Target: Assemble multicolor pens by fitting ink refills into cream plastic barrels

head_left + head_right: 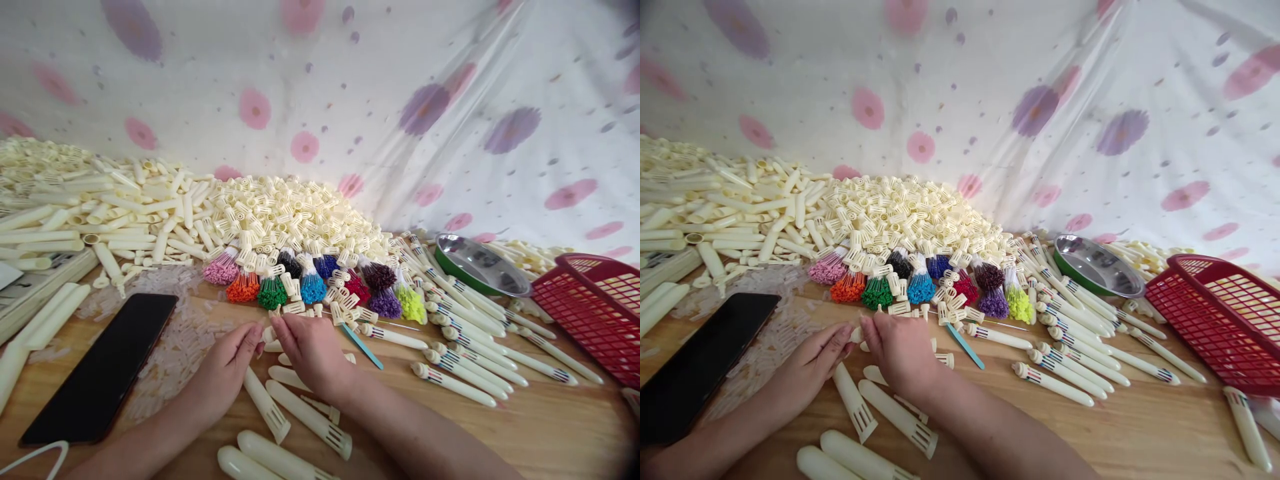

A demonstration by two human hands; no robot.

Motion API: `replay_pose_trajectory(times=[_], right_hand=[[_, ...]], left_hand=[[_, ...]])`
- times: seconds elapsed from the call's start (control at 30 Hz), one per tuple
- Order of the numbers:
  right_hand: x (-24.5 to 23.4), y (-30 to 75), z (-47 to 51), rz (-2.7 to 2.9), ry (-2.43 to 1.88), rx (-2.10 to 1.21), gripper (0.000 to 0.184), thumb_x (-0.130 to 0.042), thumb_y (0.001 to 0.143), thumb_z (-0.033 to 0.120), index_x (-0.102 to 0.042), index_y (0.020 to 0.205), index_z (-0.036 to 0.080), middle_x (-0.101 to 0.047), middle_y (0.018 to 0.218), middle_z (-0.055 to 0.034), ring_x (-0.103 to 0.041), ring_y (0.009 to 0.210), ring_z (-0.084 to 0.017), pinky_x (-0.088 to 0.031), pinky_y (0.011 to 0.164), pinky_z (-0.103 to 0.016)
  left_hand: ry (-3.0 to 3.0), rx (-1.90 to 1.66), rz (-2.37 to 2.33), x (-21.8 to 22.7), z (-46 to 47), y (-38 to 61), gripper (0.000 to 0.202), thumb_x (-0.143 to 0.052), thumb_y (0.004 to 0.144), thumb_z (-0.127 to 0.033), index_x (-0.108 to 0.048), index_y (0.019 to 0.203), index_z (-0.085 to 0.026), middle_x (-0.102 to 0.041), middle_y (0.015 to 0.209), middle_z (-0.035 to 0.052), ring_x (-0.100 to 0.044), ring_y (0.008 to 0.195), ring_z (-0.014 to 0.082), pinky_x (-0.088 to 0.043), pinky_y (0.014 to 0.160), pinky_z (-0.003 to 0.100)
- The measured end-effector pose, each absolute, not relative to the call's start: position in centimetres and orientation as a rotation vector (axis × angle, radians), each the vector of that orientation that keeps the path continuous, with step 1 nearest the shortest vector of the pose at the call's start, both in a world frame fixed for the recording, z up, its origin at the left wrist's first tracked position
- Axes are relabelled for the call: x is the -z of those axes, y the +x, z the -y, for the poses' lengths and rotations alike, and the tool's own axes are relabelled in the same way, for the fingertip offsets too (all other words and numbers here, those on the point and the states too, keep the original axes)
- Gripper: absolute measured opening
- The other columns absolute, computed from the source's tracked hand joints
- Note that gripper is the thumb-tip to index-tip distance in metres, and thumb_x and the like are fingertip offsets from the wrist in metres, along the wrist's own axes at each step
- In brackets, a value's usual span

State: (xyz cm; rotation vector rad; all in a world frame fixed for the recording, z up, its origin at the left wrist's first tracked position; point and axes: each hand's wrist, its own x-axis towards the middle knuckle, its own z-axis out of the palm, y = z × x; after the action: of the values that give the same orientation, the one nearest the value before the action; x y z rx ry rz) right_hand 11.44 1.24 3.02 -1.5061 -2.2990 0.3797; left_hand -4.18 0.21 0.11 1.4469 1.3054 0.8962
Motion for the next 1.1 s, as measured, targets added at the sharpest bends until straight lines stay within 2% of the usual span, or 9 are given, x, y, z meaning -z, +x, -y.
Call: replay_pose_trajectory(times=[0.1, 0.23, 0.37, 0.43, 0.53, 0.6, 0.73, 0.93, 1.1], right_hand=[[-3.6, 12.1, -1.4, 2.327, -1.429, -0.448, 0.044, -0.024, 0.096, 0.035, -0.054, 0.07, 0.018, -0.059, 0.06, -0.0002, -0.051, 0.053, -0.01, -0.027, 0.051, -0.022], [-4.4, 12.6, -1.6, 2.491, -1.207, -0.341, 0.026, -0.032, 0.094, 0.032, -0.052, 0.089, 0.016, -0.06, 0.081, -0.0044, -0.054, 0.07, -0.014, -0.03, 0.058, -0.023], [-4.5, 12.5, -1.5, 2.517, -1.43, -0.396, 0.035, -0.028, 0.096, 0.033, -0.05, 0.073, 0.017, -0.057, 0.065, -0.0012, -0.05, 0.057, -0.012, -0.027, 0.053, -0.023], [-4.4, 12.6, -1.4, 2.469, -1.416, -0.427, 0.036, -0.026, 0.096, 0.036, -0.05, 0.077, 0.018, -0.058, 0.066, -0.0004, -0.049, 0.057, -0.012, -0.027, 0.053, -0.022], [-4.2, 12.5, -1.3, 2.506, -1.249, -0.333, 0.024, -0.031, 0.095, 0.032, -0.049, 0.088, 0.017, -0.06, 0.08, -0.0032, -0.053, 0.067, -0.013, -0.027, 0.056, -0.023], [-4.0, 12.2, -1.2, 2.527, -1.305, -0.263, 0.021, -0.034, 0.094, 0.029, -0.049, 0.085, 0.017, -0.06, 0.078, -0.0037, -0.053, 0.067, -0.014, -0.025, 0.055, -0.024], [-3.8, 12.1, -1.2, 2.419, -1.523, -0.33, 0.033, -0.029, 0.095, 0.035, -0.047, 0.073, 0.019, -0.057, 0.064, -0.0005, -0.051, 0.057, -0.013, -0.023, 0.052, -0.024], [-3.9, 12.6, -1.4, 2.467, -1.275, -0.364, 0.022, -0.032, 0.094, 0.029, -0.048, 0.084, 0.018, -0.057, 0.075, -0.0022, -0.05, 0.065, -0.013, -0.027, 0.057, -0.023], [-3.9, 12.3, -1.3, 2.331, -1.479, -0.573, 0.039, -0.024, 0.096, 0.034, -0.05, 0.072, 0.018, -0.051, 0.059, 0.0015, -0.043, 0.052, -0.011, -0.024, 0.051, -0.022]], left_hand=[[1.489, -0.886, -1.319, -0.3, -0.3, -4.1, 0.035, -0.045, 0.081, -0.047, -0.053, 0.062, -0.019, -0.055, 0.06, -0.0002, -0.052, 0.061, 0.0163, -0.044, 0.057, 0.025], [1.532, -0.873, -1.327, -0.6, -0.5, -4.0, 0.035, -0.041, 0.083, -0.047, -0.052, 0.063, -0.019, -0.054, 0.06, -0.0006, -0.052, 0.061, 0.0166, -0.042, 0.057, 0.026], [1.628, -0.806, -1.326, -1.1, -0.4, -3.7, 0.036, -0.036, 0.085, -0.045, -0.05, 0.064, -0.02, -0.053, 0.061, -0.0009, -0.052, 0.061, 0.0174, -0.041, 0.059, 0.027], [1.641, -0.783, -1.315, -1.2, -0.4, -3.7, 0.036, -0.034, 0.085, -0.045, -0.05, 0.065, -0.02, -0.053, 0.062, -0.0007, -0.052, 0.063, 0.018, -0.04, 0.06, 0.028], [1.598, -0.764, -1.304, -1.1, -0.3, -3.7, 0.037, -0.034, 0.085, -0.047, -0.049, 0.064, -0.02, -0.052, 0.062, -0.0005, -0.051, 0.063, 0.0183, -0.041, 0.06, 0.028], [1.568, -0.76, -1.292, -1.0, -0.3, -3.7, 0.037, -0.034, 0.085, -0.047, -0.049, 0.065, -0.02, -0.052, 0.062, -0.0006, -0.05, 0.063, 0.0182, -0.04, 0.06, 0.028], [1.576, -0.76, -1.285, -1.0, -0.3, -3.7, 0.038, -0.034, 0.085, -0.048, -0.05, 0.066, -0.019, -0.051, 0.062, -0.0011, -0.049, 0.063, 0.0178, -0.039, 0.06, 0.028], [1.519, -0.808, -1.321, -0.9, -0.6, -3.9, 0.039, -0.037, 0.083, -0.051, -0.048, 0.063, -0.02, -0.048, 0.059, -0.0027, -0.047, 0.06, 0.0168, -0.038, 0.056, 0.026], [1.593, -0.798, -1.303, -1.1, -0.6, -3.9, 0.039, -0.036, 0.084, -0.05, -0.047, 0.061, -0.02, -0.049, 0.058, -0.0026, -0.047, 0.059, 0.0169, -0.038, 0.057, 0.026]])
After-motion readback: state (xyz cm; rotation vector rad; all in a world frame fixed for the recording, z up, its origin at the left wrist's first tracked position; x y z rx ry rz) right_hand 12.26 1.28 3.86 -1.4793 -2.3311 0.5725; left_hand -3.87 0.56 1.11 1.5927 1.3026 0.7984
